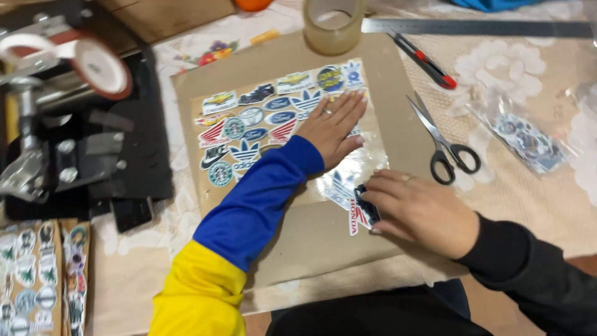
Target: Cutting and peeling individual stickers from a sheet to prepare them for application.
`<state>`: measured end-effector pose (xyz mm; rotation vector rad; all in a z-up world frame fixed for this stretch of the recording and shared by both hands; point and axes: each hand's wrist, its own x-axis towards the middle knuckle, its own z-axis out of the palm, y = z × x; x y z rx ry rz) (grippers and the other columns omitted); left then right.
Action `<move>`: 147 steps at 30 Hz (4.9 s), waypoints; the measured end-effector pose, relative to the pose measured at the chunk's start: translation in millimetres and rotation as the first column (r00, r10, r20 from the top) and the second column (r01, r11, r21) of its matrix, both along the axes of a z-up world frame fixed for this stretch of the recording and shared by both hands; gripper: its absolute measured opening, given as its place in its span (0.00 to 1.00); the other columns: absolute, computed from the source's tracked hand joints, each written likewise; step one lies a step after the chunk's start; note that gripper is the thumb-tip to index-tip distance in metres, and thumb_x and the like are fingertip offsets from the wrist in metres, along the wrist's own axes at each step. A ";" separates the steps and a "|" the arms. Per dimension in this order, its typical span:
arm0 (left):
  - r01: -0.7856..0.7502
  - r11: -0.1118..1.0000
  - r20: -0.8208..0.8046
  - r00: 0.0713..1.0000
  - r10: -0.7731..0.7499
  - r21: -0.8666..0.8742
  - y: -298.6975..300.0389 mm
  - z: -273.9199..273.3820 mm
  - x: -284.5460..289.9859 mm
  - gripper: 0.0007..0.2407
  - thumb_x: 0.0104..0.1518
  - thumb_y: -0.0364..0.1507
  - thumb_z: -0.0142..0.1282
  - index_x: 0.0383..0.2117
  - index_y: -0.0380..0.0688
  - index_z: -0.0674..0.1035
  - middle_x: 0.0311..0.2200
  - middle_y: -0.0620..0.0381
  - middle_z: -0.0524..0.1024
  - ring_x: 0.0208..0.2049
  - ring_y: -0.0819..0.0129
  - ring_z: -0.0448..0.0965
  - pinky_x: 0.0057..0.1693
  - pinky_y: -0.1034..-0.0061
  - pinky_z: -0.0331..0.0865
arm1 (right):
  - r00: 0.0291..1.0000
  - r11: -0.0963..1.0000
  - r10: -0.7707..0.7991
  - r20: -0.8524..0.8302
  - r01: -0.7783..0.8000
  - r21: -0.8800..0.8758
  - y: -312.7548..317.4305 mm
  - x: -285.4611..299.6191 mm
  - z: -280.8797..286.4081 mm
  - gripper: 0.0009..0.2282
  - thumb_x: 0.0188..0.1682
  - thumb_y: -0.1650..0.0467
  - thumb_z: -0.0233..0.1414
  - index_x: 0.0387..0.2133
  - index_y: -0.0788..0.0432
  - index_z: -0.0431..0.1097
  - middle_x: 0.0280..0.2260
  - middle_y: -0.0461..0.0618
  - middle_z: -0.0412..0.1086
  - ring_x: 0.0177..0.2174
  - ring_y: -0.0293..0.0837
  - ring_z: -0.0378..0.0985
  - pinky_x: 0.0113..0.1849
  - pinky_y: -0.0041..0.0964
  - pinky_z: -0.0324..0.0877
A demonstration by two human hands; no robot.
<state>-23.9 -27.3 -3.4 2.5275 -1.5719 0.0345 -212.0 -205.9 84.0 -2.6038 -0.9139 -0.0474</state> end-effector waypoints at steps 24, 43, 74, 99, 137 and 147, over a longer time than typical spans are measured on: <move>-0.923 -0.305 -0.964 0.177 0.201 -0.233 342.4 89.8 -88.6 0.19 0.55 0.45 0.54 0.42 0.46 0.84 0.30 0.62 0.75 0.31 0.76 0.77 0.32 0.85 0.73 | 0.916 0.948 0.317 0.246 -0.304 -0.091 120.8 71.0 57.2 0.17 0.43 0.60 0.57 0.41 0.56 0.73 0.43 0.48 0.75 0.46 0.50 0.77 0.51 0.46 0.71; -0.776 -0.127 -0.692 0.460 0.556 -0.618 335.3 106.5 -88.5 0.03 0.59 0.29 0.59 0.32 0.46 0.79 0.26 0.65 0.74 0.28 0.79 0.70 0.38 0.84 0.69 | 0.935 0.966 0.249 0.251 -0.220 -0.138 80.9 74.0 46.1 0.20 0.43 0.58 0.54 0.48 0.52 0.70 0.49 0.46 0.72 0.54 0.48 0.72 0.53 0.46 0.69; -0.654 0.320 -0.724 0.660 -0.201 -0.686 100.7 213.9 -81.5 0.02 0.51 0.26 0.65 0.27 0.44 0.82 0.27 0.57 0.81 0.31 0.71 0.78 0.42 0.79 0.72 | 0.940 0.629 -0.274 -0.204 0.336 0.701 55.3 70.4 141.3 0.11 0.45 0.71 0.55 0.38 0.64 0.76 0.39 0.57 0.76 0.33 0.42 0.78 0.33 0.28 0.73; -0.537 0.347 -0.582 0.813 -0.030 -0.769 102.3 218.4 -88.2 0.02 0.55 0.26 0.62 0.32 0.44 0.83 0.33 0.54 0.83 0.36 0.68 0.82 0.50 0.76 0.76 | 0.885 0.581 -0.389 -0.254 0.450 0.678 62.4 63.5 135.3 0.04 0.46 0.77 0.60 0.31 0.68 0.74 0.31 0.53 0.75 0.27 0.38 0.72 0.31 0.25 0.69; -0.210 0.412 -0.078 0.946 0.314 -0.887 88.0 202.3 -91.7 0.19 0.50 0.39 0.68 0.42 0.45 0.77 0.41 0.56 0.76 0.43 0.59 0.77 0.57 0.67 0.72 | 0.833 0.603 -0.453 -0.317 0.549 0.579 48.5 57.9 114.9 0.06 0.51 0.76 0.59 0.38 0.65 0.71 0.36 0.53 0.73 0.32 0.40 0.71 0.35 0.28 0.63; -0.398 0.187 -0.202 0.750 0.629 -0.898 216.5 121.5 -138.6 0.13 0.61 0.39 0.52 0.30 0.41 0.78 0.30 0.52 0.75 0.38 0.57 0.76 0.50 0.67 0.71 | 0.991 0.782 0.039 -0.126 0.049 0.622 129.0 87.3 89.8 0.05 0.38 0.67 0.63 0.20 0.54 0.76 0.19 0.40 0.73 0.18 0.30 0.70 0.20 0.22 0.66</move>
